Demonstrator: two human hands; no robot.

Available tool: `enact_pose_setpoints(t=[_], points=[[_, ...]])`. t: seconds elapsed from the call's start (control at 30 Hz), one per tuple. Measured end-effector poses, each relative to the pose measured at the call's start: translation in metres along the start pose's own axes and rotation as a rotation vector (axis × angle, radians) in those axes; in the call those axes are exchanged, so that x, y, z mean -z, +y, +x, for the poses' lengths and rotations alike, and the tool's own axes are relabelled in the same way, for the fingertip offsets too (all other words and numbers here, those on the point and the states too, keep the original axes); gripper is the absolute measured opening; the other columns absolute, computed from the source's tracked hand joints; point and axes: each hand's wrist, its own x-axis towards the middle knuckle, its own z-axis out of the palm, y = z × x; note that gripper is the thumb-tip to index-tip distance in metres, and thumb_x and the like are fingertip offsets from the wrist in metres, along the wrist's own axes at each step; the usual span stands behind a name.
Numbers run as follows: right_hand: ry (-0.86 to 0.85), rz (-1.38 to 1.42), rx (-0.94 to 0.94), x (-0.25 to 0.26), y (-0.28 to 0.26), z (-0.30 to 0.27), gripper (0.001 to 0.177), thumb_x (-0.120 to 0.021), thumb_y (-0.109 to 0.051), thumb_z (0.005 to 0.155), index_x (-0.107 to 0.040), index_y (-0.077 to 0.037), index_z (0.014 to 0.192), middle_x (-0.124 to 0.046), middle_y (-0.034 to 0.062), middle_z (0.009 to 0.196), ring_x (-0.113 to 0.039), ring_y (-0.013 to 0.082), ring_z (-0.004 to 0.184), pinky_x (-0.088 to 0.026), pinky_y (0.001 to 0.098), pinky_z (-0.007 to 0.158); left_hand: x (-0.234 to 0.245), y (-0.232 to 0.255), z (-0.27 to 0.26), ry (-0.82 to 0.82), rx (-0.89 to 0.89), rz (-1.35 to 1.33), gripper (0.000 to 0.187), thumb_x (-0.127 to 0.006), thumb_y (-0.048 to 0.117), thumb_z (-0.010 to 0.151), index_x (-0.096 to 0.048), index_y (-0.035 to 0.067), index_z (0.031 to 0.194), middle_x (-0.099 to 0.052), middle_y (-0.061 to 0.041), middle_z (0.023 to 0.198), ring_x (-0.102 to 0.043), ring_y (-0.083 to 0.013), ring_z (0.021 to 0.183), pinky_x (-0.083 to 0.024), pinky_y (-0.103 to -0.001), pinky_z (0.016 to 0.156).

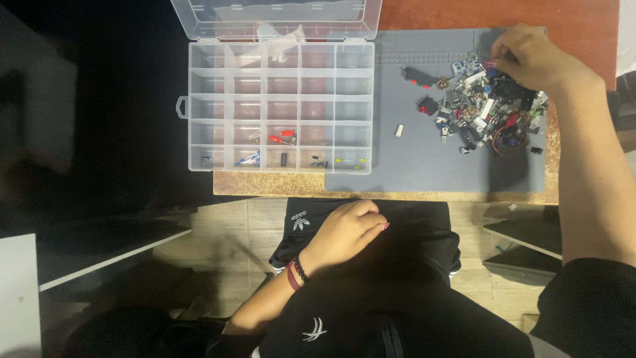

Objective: The person sorts a pile of small electronic components, such as wires, connectors, and circuit boards, from a gray mat into the compartments of a clear plastic organizer box. They pick up items one by one, inspect them, and place them into the appropriate sections of the box.

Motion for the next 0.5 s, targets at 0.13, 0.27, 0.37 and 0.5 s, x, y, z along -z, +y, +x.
enact_pose_setpoints(t=[0.13, 0.27, 0.37, 0.5], points=[[-0.009, -0.113, 0.056, -0.001, -0.002, 0.001, 0.015, -0.06, -0.012, 0.11, -0.069, -0.004, 0.103, -0.061, 0.0162, 0.117, -0.05, 0.0324, 0.125, -0.036, 0.0443, 0.109, 0.0, -0.001, -0.001, 0.006, -0.007, 0.012, 0.014, -0.061, 0.012, 0.102, -0.072, 0.005, 0.099, -0.059, -0.007, 0.096, -0.063, -0.0259, 0.08, -0.052, -0.039, 0.074], [-0.105, -0.316, -0.111, -0.003, -0.021, 0.002, 0.026, -0.047, -0.02, 0.114, -0.067, -0.003, 0.116, -0.056, 0.021, 0.133, -0.045, 0.0389, 0.134, -0.033, 0.0585, 0.112, 0.0, 0.001, 0.0, 0.006, -0.001, 0.005, 0.015, -0.06, 0.014, 0.103, -0.071, 0.005, 0.099, -0.058, -0.006, 0.096, -0.062, -0.0255, 0.08, -0.051, -0.039, 0.073], [-0.112, -0.635, -0.033, -0.018, -0.003, 0.002, 0.036, -0.036, -0.016, 0.111, -0.059, 0.002, 0.132, -0.055, 0.0249, 0.138, -0.047, 0.0422, 0.137, -0.038, 0.0605, 0.114, -0.001, 0.001, 0.0, 0.003, -0.005, -0.007, 0.014, -0.06, 0.013, 0.102, -0.071, 0.005, 0.099, -0.058, -0.006, 0.095, -0.062, -0.0255, 0.079, -0.052, -0.039, 0.073], [0.039, -1.039, 0.153, -0.036, 0.033, 0.006, 0.046, -0.04, -0.032, 0.112, -0.055, 0.0, 0.141, -0.062, 0.0202, 0.139, -0.06, 0.036, 0.134, -0.056, 0.0507, 0.105, -0.002, 0.0, 0.0, -0.008, -0.016, -0.005, 0.015, -0.06, 0.014, 0.103, -0.071, 0.004, 0.1, -0.058, -0.007, 0.096, -0.062, -0.0256, 0.078, -0.052, -0.039, 0.073]])
